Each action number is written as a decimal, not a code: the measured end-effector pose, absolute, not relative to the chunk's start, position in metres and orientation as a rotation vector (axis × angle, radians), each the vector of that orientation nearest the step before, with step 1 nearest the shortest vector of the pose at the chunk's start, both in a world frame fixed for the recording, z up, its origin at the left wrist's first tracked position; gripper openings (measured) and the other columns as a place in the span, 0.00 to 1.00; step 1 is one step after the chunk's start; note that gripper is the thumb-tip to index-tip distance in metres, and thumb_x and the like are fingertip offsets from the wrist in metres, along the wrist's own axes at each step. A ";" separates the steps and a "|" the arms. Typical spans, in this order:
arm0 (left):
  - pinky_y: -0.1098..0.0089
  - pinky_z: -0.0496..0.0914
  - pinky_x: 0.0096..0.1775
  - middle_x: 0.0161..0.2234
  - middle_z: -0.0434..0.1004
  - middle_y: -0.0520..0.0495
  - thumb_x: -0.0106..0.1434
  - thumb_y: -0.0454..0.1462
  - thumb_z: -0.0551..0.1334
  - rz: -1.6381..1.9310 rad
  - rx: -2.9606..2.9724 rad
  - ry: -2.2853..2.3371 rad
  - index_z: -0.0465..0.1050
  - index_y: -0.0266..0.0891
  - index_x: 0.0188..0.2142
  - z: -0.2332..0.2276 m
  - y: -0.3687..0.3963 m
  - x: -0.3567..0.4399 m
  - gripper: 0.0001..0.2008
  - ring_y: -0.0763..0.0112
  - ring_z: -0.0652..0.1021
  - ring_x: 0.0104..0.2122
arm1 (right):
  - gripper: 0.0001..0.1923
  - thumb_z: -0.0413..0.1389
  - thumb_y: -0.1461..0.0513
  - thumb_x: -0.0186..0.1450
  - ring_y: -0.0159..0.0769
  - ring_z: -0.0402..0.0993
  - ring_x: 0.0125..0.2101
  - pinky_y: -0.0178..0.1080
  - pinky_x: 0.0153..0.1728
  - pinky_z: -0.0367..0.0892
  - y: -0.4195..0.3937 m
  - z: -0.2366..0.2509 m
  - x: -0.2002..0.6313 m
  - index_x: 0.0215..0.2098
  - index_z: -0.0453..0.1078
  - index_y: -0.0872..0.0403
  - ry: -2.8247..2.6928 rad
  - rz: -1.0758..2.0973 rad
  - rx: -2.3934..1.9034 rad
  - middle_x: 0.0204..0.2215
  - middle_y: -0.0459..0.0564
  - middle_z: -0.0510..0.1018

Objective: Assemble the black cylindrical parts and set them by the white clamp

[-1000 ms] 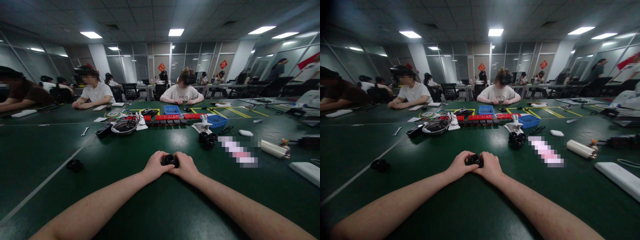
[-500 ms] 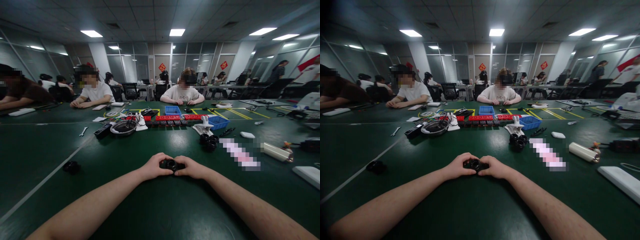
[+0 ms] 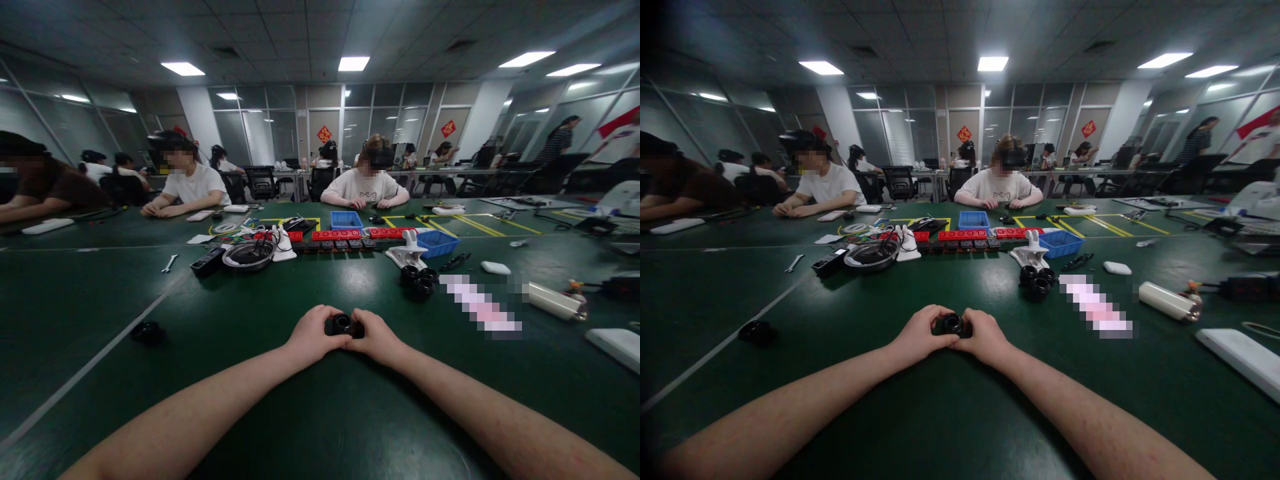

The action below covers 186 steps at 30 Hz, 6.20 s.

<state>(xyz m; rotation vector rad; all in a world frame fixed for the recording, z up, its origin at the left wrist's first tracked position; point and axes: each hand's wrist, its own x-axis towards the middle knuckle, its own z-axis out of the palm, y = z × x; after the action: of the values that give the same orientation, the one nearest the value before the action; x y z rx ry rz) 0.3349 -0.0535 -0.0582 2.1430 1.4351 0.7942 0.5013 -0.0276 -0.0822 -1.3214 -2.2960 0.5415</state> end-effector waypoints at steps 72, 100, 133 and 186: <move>0.72 0.62 0.32 0.34 0.64 0.51 0.48 0.42 0.63 0.590 2.210 1.096 0.66 0.42 0.40 -0.050 -0.047 0.322 0.19 0.69 0.67 0.32 | 0.17 0.59 0.58 0.51 0.38 0.63 0.37 0.38 0.39 0.57 -0.020 -0.062 0.520 0.39 0.67 0.53 -2.591 0.816 -0.843 0.35 0.47 0.69; 0.68 0.63 0.36 0.34 0.66 0.49 0.47 0.40 0.64 0.825 2.197 1.520 0.66 0.39 0.35 -0.062 -0.056 0.337 0.15 0.64 0.68 0.36 | 0.15 0.57 0.54 0.49 0.35 0.63 0.28 0.34 0.26 0.52 -0.040 -0.080 0.490 0.28 0.61 0.55 -2.353 0.183 -1.492 0.26 0.48 0.68; 0.72 0.61 0.31 0.33 0.64 0.51 0.46 0.44 0.64 0.666 2.178 1.266 0.65 0.40 0.37 -0.056 -0.054 0.329 0.18 0.70 0.67 0.31 | 0.18 0.63 0.58 0.42 0.31 0.60 0.27 0.30 0.25 0.54 -0.020 -0.073 0.510 0.27 0.62 0.56 -2.384 0.891 -1.153 0.26 0.42 0.64; 0.69 0.62 0.33 0.32 0.65 0.49 0.45 0.42 0.65 0.765 2.159 1.529 0.65 0.39 0.33 -0.059 -0.057 0.337 0.17 0.65 0.68 0.33 | 0.19 0.62 0.56 0.42 0.30 0.59 0.24 0.30 0.21 0.50 -0.029 -0.083 0.494 0.23 0.57 0.54 -2.254 0.603 -1.353 0.22 0.42 0.64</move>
<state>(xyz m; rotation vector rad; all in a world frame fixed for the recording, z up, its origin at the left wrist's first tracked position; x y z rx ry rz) 0.3375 -0.0572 -0.0586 2.1589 1.5295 0.7650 0.4943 -0.0288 -0.0828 -1.3534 -2.2541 0.6034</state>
